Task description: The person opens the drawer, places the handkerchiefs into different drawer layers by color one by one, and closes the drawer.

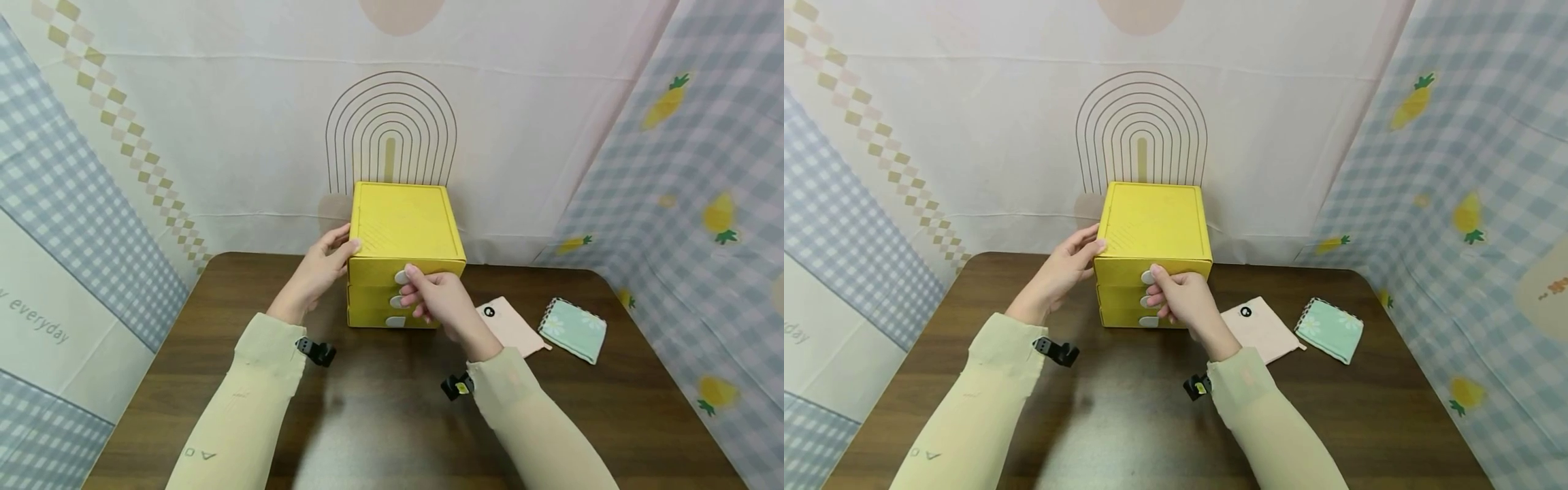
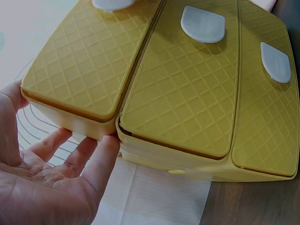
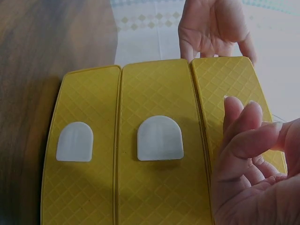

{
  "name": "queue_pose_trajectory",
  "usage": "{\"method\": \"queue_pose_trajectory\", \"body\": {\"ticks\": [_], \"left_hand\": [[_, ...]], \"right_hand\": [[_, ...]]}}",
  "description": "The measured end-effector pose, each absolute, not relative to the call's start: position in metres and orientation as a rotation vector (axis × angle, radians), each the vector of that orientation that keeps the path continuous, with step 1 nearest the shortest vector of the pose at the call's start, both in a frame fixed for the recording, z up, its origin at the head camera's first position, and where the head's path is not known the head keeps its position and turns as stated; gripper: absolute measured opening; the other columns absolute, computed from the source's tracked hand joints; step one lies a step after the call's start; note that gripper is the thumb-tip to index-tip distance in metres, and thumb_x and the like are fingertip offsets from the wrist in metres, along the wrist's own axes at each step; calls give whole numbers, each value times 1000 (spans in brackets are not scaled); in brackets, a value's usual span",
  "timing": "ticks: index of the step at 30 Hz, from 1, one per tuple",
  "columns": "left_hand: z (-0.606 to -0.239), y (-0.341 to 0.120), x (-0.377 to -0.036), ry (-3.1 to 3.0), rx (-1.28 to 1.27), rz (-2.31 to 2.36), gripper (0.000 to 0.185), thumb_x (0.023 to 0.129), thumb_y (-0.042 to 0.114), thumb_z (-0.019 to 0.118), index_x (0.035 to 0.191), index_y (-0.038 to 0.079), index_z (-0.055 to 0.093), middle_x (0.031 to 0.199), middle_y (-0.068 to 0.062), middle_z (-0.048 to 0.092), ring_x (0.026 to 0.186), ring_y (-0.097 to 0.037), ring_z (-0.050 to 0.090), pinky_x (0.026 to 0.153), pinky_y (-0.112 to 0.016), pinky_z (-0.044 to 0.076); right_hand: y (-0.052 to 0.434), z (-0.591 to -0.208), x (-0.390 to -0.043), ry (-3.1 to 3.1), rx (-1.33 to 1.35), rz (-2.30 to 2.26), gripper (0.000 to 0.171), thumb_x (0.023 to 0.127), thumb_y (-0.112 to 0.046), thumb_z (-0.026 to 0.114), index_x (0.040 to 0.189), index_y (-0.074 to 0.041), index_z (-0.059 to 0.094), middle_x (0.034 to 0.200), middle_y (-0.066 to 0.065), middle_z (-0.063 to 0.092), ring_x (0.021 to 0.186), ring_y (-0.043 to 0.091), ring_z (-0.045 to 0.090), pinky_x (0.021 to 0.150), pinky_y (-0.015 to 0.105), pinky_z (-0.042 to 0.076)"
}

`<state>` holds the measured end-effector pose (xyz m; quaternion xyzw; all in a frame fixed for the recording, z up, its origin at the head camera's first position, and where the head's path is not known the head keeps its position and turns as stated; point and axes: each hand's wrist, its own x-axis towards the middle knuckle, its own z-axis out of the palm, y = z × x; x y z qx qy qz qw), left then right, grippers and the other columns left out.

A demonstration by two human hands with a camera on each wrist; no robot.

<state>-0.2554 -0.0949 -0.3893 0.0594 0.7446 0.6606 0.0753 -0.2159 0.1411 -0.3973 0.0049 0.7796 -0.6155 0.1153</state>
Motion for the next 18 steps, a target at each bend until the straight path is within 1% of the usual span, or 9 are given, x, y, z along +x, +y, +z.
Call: {"method": "queue_pose_trajectory", "body": {"ticks": [7, 13, 18], "left_hand": [[-390, -94, -255, 2225, 179, 1986, 65, 92, 50, 61, 150, 31, 36, 149, 0, 36, 131, -19, 41, 105, -43, 38], [-390, -93, -255, 2225, 175, 2003, 66, 92, 49, 61, 150, 29, 36, 150, -1, 36, 132, -20, 40, 106, -44, 37], [-390, -93, -254, 2222, 171, 2018, 67, 92, 50, 61, 150, 29, 36, 150, -2, 36, 133, -20, 39, 106, -44, 38]], "right_hand": [[141, -396, -219, 2299, 17, -1802, 56, 91, -54, 60, 87, -1, 74, 78, 11, 72, 53, 20, 58, 42, 24, 41], [139, -396, -220, 2301, 17, -1814, 57, 91, -54, 60, 90, 2, 73, 78, 11, 72, 51, 17, 57, 41, 24, 41], [138, -396, -218, 2293, 47, -1816, 57, 91, -55, 59, 89, 0, 73, 79, 11, 72, 52, 18, 57, 42, 25, 42]]}}
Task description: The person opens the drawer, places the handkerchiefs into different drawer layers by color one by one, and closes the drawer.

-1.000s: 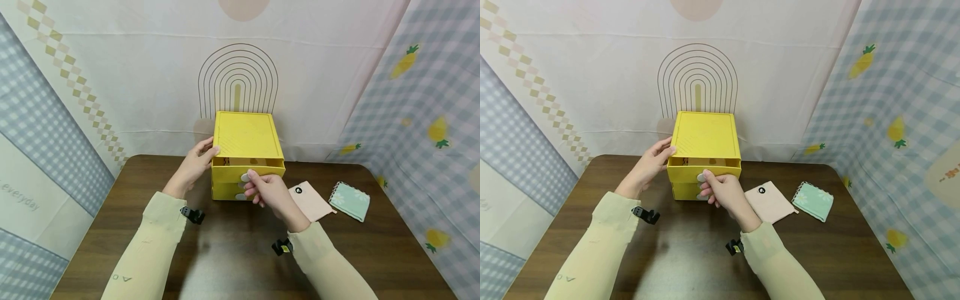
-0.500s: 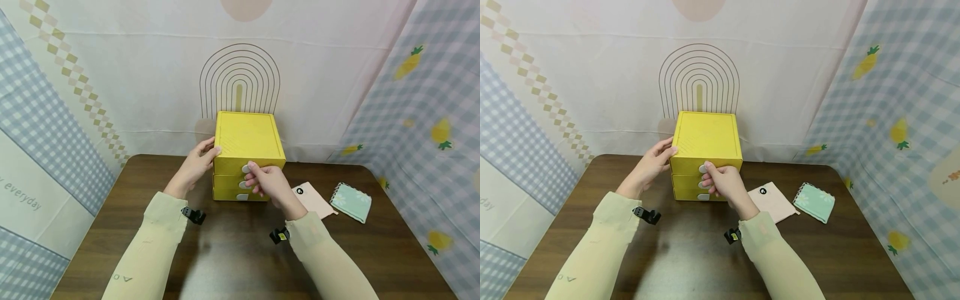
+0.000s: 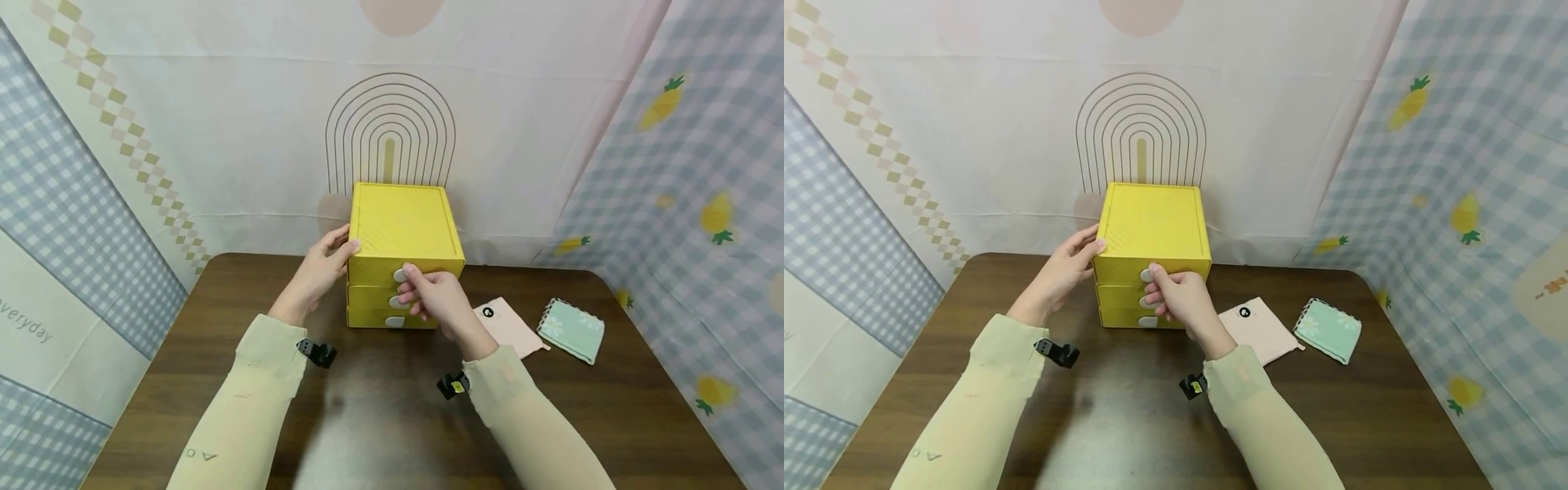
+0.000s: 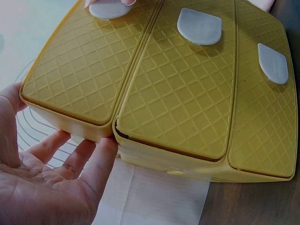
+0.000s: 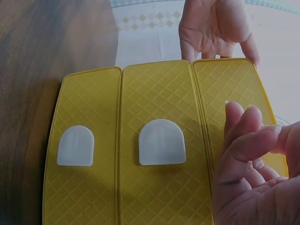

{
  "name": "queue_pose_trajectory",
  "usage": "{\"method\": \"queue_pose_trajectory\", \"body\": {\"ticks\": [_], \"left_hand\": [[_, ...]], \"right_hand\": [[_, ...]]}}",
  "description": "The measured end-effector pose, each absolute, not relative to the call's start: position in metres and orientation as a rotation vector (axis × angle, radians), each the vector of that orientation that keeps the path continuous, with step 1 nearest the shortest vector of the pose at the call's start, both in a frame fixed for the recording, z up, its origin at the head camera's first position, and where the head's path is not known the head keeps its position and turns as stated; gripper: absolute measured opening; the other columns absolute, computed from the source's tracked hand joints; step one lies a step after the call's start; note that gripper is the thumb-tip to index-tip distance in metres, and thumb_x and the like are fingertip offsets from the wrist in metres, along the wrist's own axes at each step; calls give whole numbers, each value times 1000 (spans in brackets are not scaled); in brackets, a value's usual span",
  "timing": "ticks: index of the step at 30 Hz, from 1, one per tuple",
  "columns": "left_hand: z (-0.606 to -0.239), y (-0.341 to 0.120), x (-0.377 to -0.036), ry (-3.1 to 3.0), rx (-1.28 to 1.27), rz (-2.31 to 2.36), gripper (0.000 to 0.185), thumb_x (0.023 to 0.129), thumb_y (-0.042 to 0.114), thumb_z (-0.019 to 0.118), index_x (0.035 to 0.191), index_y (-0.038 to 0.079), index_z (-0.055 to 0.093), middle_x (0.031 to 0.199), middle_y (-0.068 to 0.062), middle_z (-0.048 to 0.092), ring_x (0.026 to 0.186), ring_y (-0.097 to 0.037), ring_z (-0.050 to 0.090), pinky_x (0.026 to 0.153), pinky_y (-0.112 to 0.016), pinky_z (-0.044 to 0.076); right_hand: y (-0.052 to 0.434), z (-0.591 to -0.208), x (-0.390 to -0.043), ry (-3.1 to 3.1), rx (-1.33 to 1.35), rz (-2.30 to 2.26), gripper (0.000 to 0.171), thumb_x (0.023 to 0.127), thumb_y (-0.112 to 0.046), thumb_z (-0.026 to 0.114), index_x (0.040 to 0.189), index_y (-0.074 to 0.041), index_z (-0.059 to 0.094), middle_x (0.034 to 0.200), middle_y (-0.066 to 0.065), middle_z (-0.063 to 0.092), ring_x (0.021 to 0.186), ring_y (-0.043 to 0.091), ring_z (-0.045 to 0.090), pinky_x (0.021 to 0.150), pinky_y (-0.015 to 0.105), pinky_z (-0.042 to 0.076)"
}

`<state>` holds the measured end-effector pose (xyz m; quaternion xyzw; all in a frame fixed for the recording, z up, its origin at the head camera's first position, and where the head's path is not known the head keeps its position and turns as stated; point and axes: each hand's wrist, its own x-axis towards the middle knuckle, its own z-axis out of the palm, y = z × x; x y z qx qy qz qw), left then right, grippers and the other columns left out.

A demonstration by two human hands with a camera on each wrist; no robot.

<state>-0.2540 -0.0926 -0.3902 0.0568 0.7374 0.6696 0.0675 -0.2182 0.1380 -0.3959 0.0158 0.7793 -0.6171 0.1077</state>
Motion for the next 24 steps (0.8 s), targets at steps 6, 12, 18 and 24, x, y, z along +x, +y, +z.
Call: {"method": "queue_pose_trajectory", "body": {"ticks": [6, 12, 18, 24], "left_hand": [[-392, -93, -255, 2225, 169, 2018, 67, 92, 50, 61, 150, 29, 36, 149, -1, 36, 133, -19, 39, 105, -44, 38], [-392, -93, -256, 2220, 162, 2033, 66, 93, 47, 61, 150, 28, 36, 149, -3, 36, 133, -21, 39, 106, -44, 38], [-392, -93, -256, 2227, 162, 2024, 65, 92, 49, 61, 150, 30, 36, 149, -1, 36, 133, -20, 39, 105, -43, 38], [-393, -94, -258, 2215, 159, 2027, 64, 94, 47, 60, 150, 29, 36, 149, -3, 36, 133, -21, 38, 106, -43, 38]], "right_hand": [[137, -397, -214, 2298, 62, -1818, 57, 91, -56, 58, 91, -1, 73, 80, 10, 72, 53, 17, 57, 43, 25, 42], [137, -403, -209, 2301, 54, -1794, 57, 92, -57, 57, 97, -2, 73, 84, 13, 72, 53, 18, 56, 45, 26, 43], [139, -415, -205, 2280, 84, -1773, 62, 88, -61, 59, 98, -2, 72, 83, 13, 71, 52, 15, 54, 45, 26, 42], [142, -430, -205, 2279, 88, -1744, 68, 88, -62, 59, 101, 3, 70, 80, 12, 71, 52, 14, 54, 44, 25, 42]]}}
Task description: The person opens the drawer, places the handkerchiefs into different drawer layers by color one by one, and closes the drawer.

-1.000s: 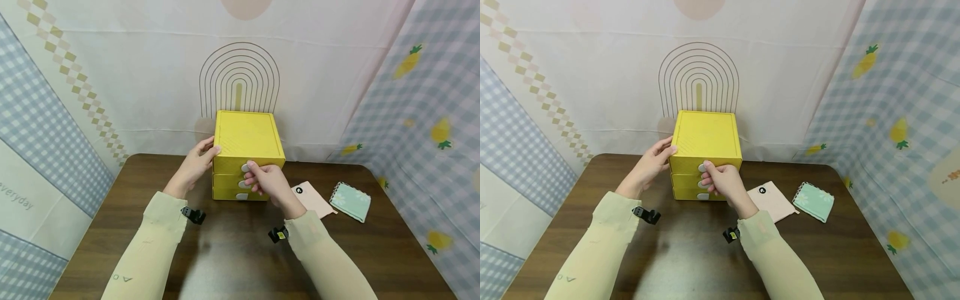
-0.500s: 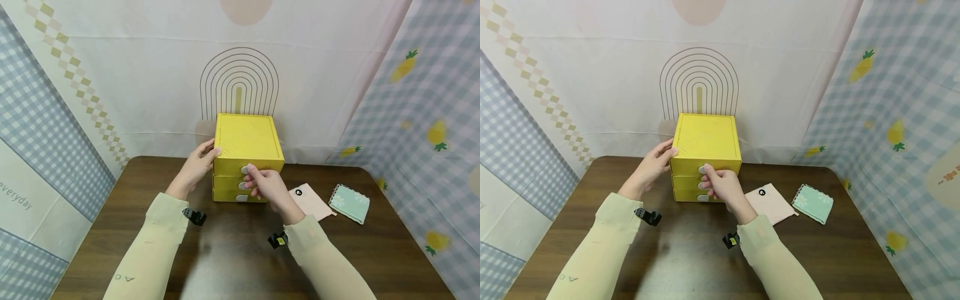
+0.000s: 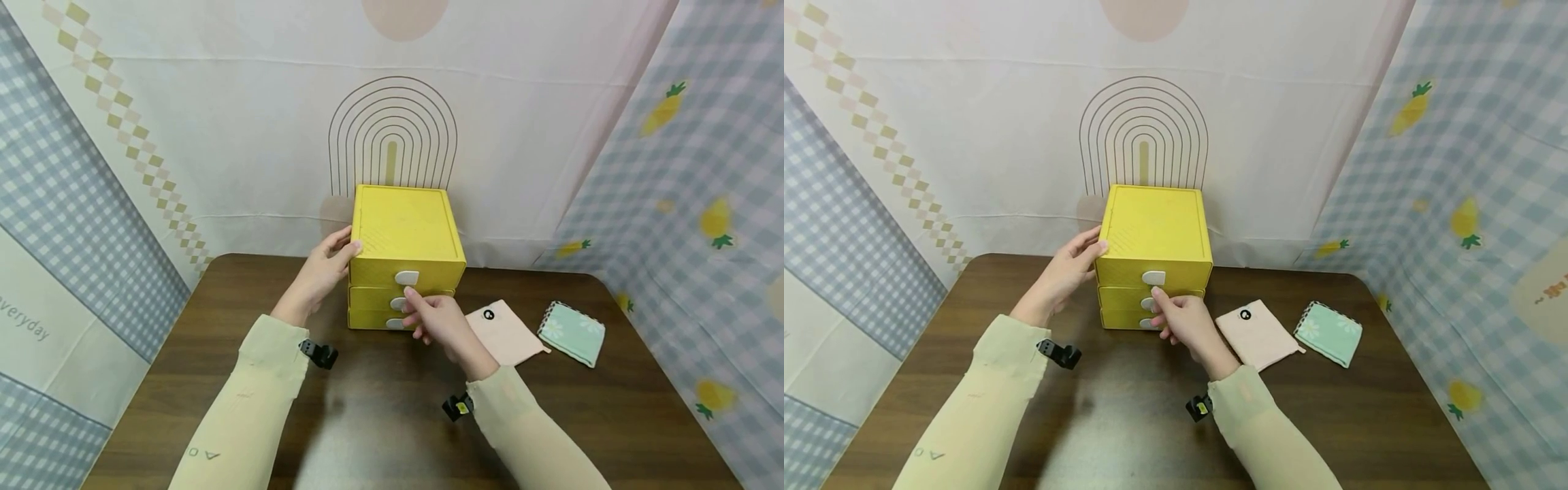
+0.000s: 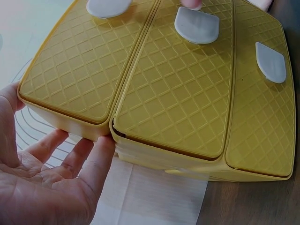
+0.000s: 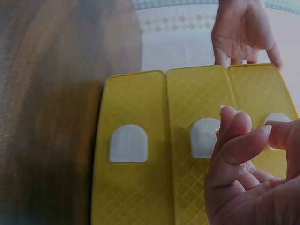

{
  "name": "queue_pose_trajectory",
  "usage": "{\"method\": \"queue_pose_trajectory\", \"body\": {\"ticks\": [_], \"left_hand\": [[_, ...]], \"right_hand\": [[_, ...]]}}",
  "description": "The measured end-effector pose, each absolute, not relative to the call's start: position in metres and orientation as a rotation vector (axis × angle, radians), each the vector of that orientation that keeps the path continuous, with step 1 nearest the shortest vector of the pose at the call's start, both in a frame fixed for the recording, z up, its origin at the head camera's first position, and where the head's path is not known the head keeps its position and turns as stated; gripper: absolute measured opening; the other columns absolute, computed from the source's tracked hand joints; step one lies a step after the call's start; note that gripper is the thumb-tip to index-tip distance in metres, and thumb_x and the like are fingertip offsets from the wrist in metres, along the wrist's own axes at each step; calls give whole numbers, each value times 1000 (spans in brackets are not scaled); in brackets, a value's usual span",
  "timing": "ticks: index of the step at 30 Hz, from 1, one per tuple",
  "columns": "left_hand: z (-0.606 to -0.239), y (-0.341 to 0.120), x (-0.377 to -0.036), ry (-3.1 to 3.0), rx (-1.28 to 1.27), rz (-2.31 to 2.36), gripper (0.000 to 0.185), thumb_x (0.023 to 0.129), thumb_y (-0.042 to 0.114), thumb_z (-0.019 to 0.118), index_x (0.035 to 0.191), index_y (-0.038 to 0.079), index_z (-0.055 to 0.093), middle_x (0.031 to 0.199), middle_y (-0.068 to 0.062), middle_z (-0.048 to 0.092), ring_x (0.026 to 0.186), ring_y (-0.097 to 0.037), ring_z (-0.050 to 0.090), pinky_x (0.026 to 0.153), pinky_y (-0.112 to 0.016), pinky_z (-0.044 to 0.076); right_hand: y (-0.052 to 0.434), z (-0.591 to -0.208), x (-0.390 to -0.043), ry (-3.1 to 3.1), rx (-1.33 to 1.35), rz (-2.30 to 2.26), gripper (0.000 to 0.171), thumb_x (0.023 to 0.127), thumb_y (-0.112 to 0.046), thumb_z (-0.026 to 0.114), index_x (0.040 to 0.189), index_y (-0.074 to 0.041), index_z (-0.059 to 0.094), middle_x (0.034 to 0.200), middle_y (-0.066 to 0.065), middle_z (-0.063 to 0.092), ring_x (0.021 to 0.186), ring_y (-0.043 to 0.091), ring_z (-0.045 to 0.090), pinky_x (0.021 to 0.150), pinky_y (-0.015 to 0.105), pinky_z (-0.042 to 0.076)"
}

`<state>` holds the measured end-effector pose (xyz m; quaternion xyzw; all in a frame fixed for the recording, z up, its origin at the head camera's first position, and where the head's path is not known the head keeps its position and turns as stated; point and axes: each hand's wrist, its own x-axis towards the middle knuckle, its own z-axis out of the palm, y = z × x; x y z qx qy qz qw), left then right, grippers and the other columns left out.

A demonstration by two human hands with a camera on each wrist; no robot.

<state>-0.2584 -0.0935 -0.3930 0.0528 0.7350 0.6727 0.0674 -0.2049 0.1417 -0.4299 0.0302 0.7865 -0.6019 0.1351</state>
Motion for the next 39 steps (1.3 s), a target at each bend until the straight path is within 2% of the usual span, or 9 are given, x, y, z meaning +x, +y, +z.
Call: {"method": "queue_pose_trajectory", "body": {"ticks": [9, 14, 21, 33, 39], "left_hand": [[-392, -93, -258, 2216, 148, 2028, 64, 93, 47, 61, 149, 30, 37, 149, -2, 36, 133, -20, 38, 106, -43, 38], [-391, -94, -256, 2215, 151, 2033, 65, 92, 48, 62, 150, 29, 36, 149, -3, 36, 134, -20, 38, 106, -43, 38], [-387, -94, -253, 2210, 156, 2024, 65, 93, 48, 61, 150, 29, 36, 149, -3, 36, 134, -20, 37, 106, -43, 37], [-392, -93, -254, 2230, 159, 2031, 67, 92, 51, 61, 150, 29, 37, 149, -2, 36, 133, -20, 38, 106, -43, 38], [-395, -94, -249, 2309, 252, 1990, 66, 91, 54, 60, 150, 36, 35, 150, 3, 37, 135, -16, 35, 107, -42, 37]], "right_hand": [[141, -453, -211, 2235, 121, -1748, 67, 90, -60, 57, 98, 4, 70, 76, 8, 71, 51, 13, 54, 44, 25, 42], [137, -463, -211, 2124, 182, -1832, 68, 89, -61, 58, 103, 5, 69, 77, 8, 70, 52, 12, 55, 44, 24, 43], [128, -469, -206, 1978, 230, -2025, 63, 91, -56, 58, 114, 1, 66, 75, 6, 66, 51, 11, 54, 45, 24, 44], [126, -473, -205, 1941, 266, -2052, 63, 89, -58, 60, 115, -1, 65, 73, 4, 64, 51, 10, 52, 44, 23, 44], [127, -472, -207, 1954, 254, -2050, 62, 91, -55, 59, 115, 2, 65, 73, 4, 64, 51, 10, 51, 44, 22, 43]]}}
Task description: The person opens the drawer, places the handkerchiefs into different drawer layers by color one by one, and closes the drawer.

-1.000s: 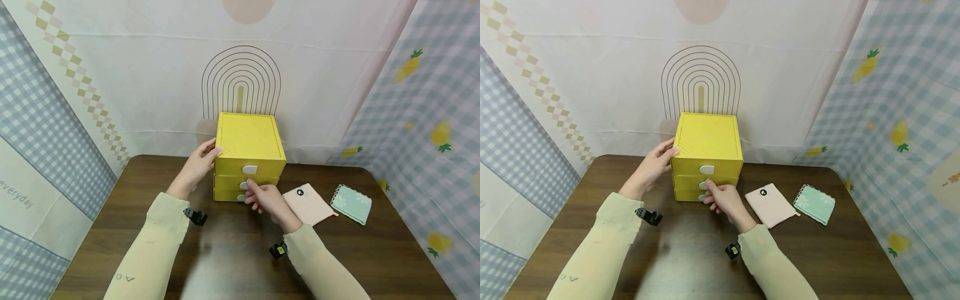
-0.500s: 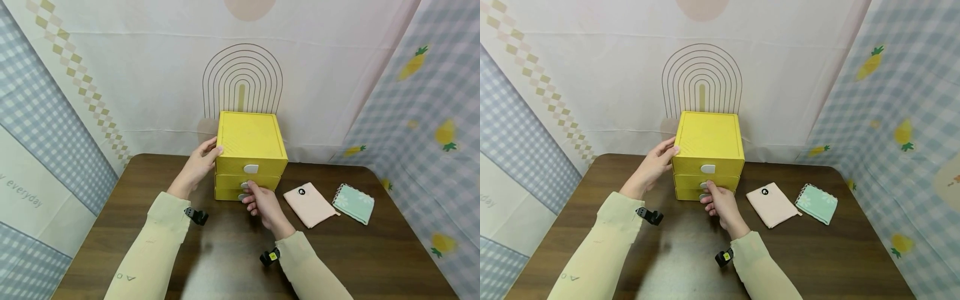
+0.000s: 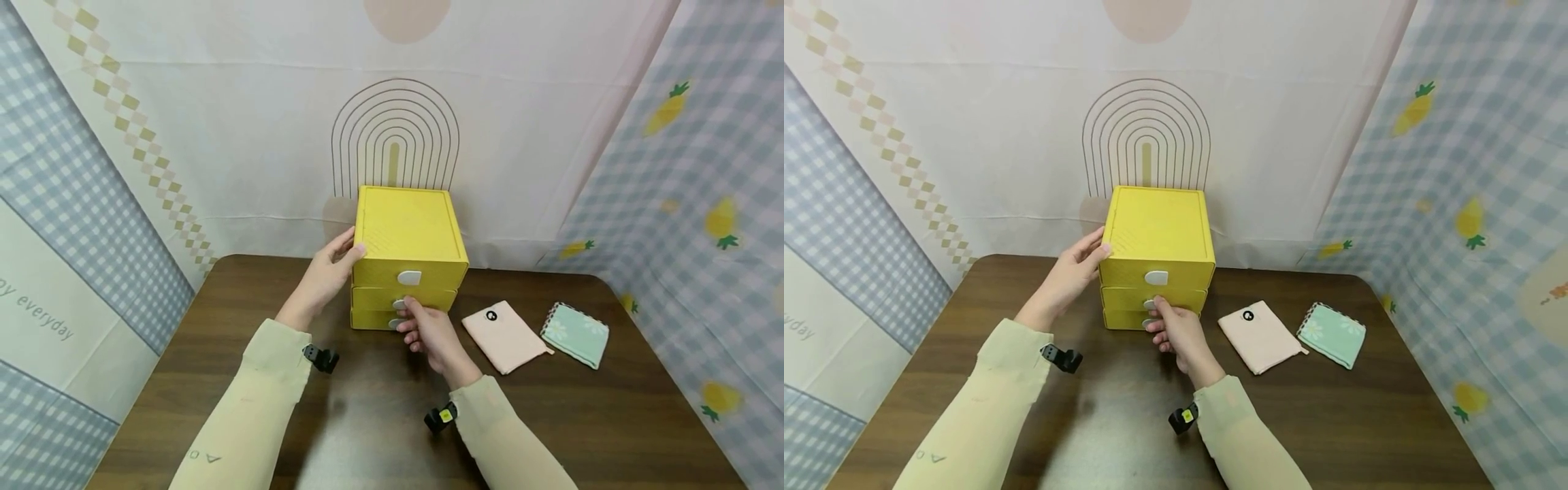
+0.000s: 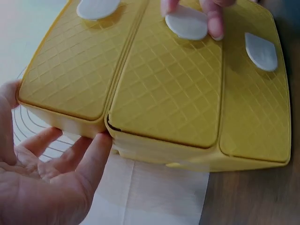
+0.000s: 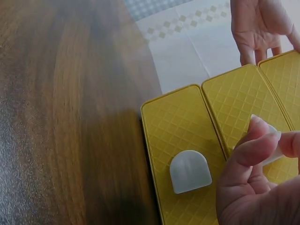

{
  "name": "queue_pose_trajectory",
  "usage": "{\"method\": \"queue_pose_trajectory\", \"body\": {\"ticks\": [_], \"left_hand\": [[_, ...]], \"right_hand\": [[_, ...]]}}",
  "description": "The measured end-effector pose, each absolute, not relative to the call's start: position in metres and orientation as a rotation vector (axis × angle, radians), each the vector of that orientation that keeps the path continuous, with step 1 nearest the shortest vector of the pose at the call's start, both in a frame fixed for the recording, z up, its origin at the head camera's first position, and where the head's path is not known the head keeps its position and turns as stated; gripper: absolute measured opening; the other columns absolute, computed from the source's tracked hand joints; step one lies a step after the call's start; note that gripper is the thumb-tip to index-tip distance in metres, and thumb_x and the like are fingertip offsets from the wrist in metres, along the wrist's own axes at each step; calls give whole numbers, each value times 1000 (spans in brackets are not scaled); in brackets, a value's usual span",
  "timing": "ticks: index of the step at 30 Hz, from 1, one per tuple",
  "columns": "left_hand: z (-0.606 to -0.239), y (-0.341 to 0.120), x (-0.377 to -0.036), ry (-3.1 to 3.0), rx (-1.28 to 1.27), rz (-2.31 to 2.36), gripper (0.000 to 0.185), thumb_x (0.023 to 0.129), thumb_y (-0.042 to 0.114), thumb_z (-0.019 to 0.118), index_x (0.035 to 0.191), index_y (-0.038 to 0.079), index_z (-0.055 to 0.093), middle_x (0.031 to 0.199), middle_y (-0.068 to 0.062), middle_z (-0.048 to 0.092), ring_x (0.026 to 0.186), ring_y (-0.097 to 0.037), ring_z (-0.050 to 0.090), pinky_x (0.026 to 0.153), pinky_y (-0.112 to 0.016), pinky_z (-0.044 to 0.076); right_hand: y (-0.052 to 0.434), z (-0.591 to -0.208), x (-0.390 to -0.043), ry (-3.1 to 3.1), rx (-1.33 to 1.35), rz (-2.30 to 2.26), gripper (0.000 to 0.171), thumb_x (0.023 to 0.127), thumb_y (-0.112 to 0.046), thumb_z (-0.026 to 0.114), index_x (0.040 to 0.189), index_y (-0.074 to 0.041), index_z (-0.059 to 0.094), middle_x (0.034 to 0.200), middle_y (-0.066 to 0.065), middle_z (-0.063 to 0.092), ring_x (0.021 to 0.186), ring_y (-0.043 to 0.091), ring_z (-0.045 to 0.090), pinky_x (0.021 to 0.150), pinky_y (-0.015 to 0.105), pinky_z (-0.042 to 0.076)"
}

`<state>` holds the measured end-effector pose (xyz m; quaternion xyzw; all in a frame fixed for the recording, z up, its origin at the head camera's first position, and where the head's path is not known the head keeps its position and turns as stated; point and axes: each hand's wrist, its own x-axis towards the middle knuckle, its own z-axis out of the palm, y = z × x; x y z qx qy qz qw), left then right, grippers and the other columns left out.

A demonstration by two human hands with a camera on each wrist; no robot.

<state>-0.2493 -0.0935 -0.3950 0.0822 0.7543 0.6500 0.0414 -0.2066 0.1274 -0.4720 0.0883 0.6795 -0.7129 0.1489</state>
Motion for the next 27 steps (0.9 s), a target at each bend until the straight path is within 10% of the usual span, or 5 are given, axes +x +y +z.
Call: {"method": "queue_pose_trajectory", "body": {"ticks": [27], "left_hand": [[-361, -94, -222, 2289, 402, 1936, 64, 100, 32, 55, 155, 21, 25, 154, -7, 32, 139, -21, 30, 110, -43, 30]], "right_hand": [[128, -470, -191, 1955, 269, -1986, 66, 89, -58, 59, 119, 1, 62, 69, 3, 63, 50, 11, 51, 45, 24, 43]]}}
